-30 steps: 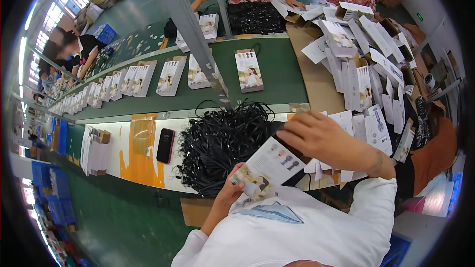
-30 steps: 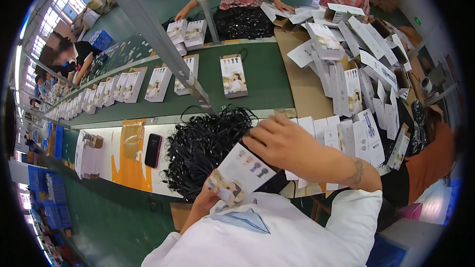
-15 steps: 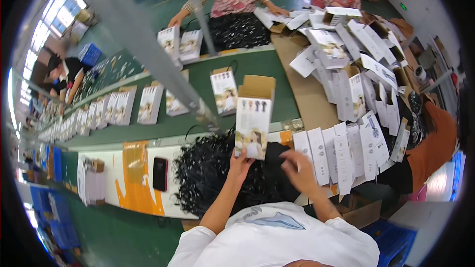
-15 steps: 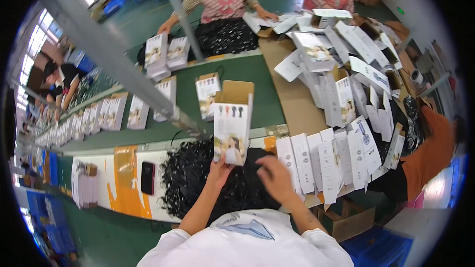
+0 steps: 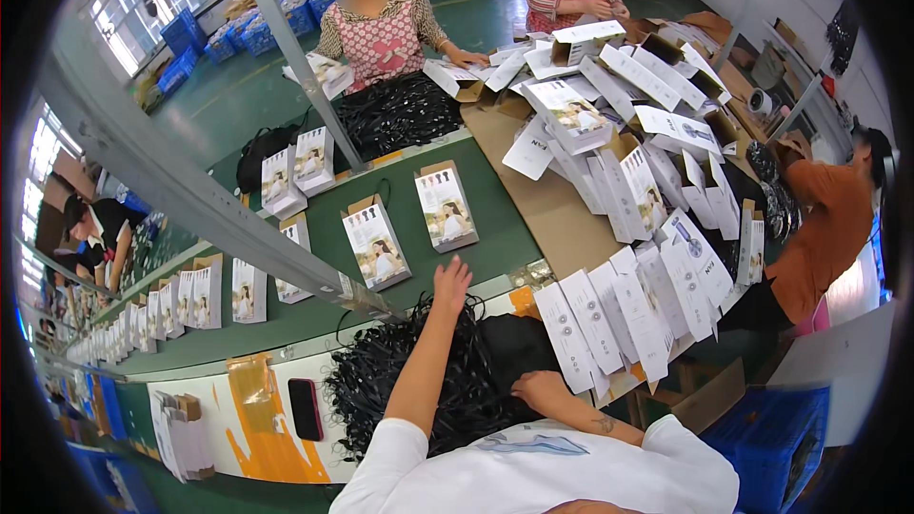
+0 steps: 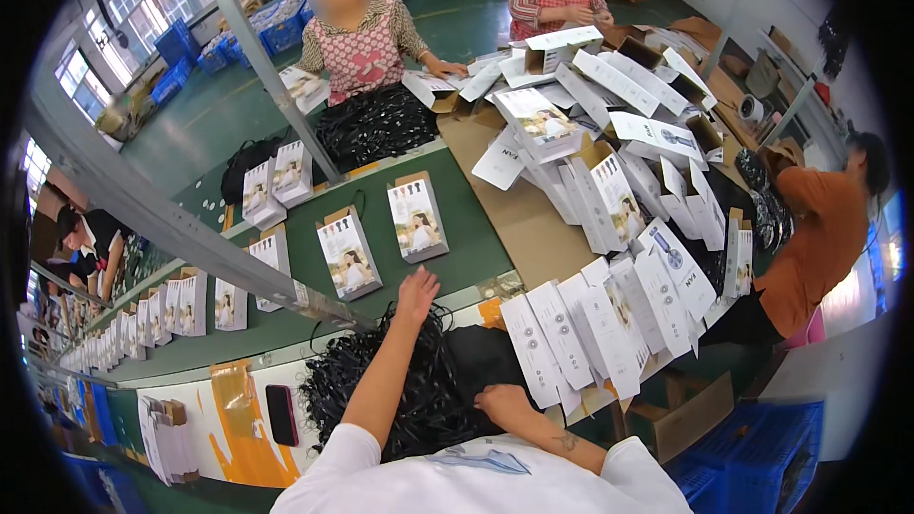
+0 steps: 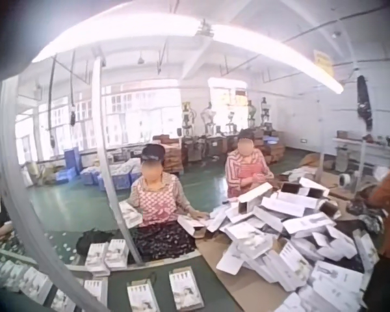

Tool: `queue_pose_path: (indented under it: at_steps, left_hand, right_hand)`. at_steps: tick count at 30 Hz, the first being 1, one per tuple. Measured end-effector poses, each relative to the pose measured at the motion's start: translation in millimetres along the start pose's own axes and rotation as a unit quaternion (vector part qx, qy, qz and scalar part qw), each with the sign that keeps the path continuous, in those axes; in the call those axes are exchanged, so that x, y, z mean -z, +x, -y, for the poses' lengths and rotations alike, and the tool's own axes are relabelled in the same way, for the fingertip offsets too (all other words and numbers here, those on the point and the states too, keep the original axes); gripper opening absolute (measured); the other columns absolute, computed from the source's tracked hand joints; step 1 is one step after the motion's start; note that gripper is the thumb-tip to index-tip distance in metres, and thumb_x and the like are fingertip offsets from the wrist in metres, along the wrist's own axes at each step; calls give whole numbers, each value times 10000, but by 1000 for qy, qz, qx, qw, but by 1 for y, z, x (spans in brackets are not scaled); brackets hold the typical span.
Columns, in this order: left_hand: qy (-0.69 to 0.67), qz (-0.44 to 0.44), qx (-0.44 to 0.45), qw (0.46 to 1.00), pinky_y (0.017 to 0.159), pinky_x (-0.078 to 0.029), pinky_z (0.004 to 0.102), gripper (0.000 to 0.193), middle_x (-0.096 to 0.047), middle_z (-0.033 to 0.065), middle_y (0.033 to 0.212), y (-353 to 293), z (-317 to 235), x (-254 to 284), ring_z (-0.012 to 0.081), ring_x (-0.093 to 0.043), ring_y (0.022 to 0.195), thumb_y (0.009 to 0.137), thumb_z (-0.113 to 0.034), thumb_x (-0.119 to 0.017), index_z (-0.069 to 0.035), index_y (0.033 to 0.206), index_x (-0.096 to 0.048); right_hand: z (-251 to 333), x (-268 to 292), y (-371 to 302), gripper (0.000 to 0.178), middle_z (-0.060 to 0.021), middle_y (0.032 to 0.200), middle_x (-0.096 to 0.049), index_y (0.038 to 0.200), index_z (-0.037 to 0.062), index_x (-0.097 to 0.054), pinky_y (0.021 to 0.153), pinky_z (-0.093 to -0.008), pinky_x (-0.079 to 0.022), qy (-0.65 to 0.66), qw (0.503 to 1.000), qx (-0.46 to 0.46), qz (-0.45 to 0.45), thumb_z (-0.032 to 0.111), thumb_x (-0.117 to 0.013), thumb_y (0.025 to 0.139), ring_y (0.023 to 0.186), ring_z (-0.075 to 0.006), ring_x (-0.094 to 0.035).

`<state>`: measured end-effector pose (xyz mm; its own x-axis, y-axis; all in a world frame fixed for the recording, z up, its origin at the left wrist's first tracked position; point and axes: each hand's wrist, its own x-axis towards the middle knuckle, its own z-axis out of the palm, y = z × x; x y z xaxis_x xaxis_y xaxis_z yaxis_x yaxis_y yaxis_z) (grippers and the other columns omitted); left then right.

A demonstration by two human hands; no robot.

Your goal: The person separates black lanyards from a pile, inserts them into product boxes by hand, and places the boxes onto the conveyor belt.

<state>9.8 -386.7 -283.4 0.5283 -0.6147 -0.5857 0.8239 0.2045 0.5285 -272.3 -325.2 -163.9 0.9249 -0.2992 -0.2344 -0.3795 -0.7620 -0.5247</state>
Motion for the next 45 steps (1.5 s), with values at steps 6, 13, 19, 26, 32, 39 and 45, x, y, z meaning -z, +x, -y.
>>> queue_pose_path:
  at_steps: [6, 13, 19, 26, 32, 39, 45]
  left_hand:
    - [273, 373, 33, 886, 920, -398, 317, 493, -437, 109, 1300, -172, -12, -49, 208, -469, 1145, 922, -309, -430, -68, 1336, -311]
    - [429, 411, -70, 801, 523, -376, 190, 217, -564, 9, 724, -303, -25, -37, 57, -476, 585, 887, -194, -503, -10, 965, -586]
    - [267, 369, -302, 838, 409, -300, 204, 136, -512, 60, 554, -367, -58, -48, 55, -372, 427, 845, -56, -492, 34, 834, -594]
    - [313, 368, -359, 799, 412, -334, 251, 91, -523, 49, 543, -431, -30, -101, 110, -463, 432, 799, -71, -557, 3, 756, -589]
    - [679, 196, -612, 355, 543, -402, 352, 155, -527, 67, 622, -436, -57, -103, 259, -538, 589, 582, 0, -550, -48, 724, -591]
    - [797, 282, -347, 405, 544, -453, 369, 165, -606, 121, 731, -388, 23, -40, 305, -594, 647, 669, 35, -537, -66, 790, -587]
    - [659, 370, -235, 612, 560, -465, 293, 229, -587, 103, 669, -388, 51, -52, 251, -590, 591, 746, 49, -513, -48, 932, -606]
  right_hand:
    - [23, 63, -13, 138, -68, 781, -573, 783, 70, -615, 635, -351, -461, 111, 979, 49, -162, 204, -588, 775, 712, -257, -577]
    - [55, 155, -53, 186, -62, 738, -520, 807, 88, -558, 729, -330, -457, 664, 678, 241, -205, 227, -485, 906, 682, -191, -563]
    - [54, 213, -112, 286, 30, 662, -373, 999, 69, -548, 470, -200, -277, 692, 603, 334, -216, 324, -491, 882, 517, -46, -322]
    - [86, 106, -73, 703, -108, 901, -559, 1044, 11, -527, 677, -329, -437, 411, 816, 399, -74, 378, -838, 532, 809, -207, -553]
    - [61, 96, -99, 184, -36, 814, -561, 855, 10, -562, 643, -239, -412, 485, 825, 271, 107, 193, -560, 876, 717, -91, -484]
    - [26, 84, -116, 229, -17, 810, -487, 936, 94, -525, 736, -231, -424, 726, 665, 94, -149, 313, -459, 927, 707, -60, -433]
    - [-48, 67, -168, 286, 57, 567, -338, 724, 148, -424, 376, -182, -227, 723, 577, -167, -341, 374, -449, 898, 428, -37, -285]
